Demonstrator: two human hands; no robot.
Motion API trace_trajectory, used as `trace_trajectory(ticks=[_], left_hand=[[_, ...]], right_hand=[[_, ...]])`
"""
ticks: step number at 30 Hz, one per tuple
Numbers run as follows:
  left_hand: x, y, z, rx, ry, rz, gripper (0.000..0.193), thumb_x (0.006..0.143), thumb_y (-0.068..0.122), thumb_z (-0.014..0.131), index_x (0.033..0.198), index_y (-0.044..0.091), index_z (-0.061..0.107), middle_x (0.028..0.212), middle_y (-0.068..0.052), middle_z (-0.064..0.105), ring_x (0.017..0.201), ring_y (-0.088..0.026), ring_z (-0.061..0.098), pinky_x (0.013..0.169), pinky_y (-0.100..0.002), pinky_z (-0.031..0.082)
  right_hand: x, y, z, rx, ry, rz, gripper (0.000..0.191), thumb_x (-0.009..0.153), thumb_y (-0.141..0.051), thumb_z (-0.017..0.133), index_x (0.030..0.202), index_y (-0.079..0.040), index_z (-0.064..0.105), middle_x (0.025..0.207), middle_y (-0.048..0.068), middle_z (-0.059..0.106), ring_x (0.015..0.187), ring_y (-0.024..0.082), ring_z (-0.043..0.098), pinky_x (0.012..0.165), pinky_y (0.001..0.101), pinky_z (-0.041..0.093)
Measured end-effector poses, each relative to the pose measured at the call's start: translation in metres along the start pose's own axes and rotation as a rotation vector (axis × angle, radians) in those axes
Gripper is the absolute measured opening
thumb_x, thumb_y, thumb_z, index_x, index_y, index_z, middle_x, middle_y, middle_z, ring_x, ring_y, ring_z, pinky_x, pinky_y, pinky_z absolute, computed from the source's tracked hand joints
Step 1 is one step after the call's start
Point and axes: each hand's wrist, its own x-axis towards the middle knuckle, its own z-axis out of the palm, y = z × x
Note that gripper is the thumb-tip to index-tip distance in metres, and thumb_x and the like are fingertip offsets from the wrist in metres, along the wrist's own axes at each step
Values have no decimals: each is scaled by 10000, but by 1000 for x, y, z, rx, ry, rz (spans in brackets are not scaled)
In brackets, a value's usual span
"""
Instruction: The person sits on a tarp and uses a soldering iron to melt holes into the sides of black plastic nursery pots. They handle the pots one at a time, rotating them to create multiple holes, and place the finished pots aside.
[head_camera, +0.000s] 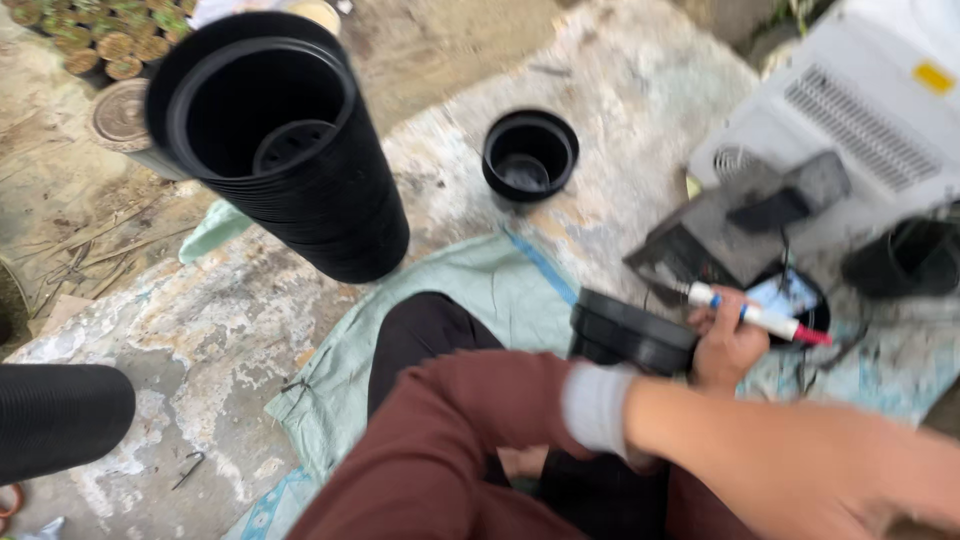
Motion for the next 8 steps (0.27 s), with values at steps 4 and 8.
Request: trace_trajectory(ticks=[4, 8], left_hand=[[-93, -18, -41, 152, 245, -231, 107, 1019, 110, 736, 1124, 99, 723, 1068, -42, 734, 994, -203, 711, 929, -303, 544], [-151, -8, -87, 229, 475, -596, 99, 1038, 90, 698, 1133, 82, 724, 1046, -52, 719, 978, -201, 698, 923, -307, 544]], right_hand=[[6, 25, -21, 82, 59, 64, 201, 1187, -142, 588, 1107, 31, 653, 827, 54, 617, 645, 89, 546, 572, 238, 429], [3, 53, -44, -3, 38, 53, 188, 1167, -193, 559, 1154, -24, 638, 798, 64, 647, 615, 87, 543, 565, 223, 408]])
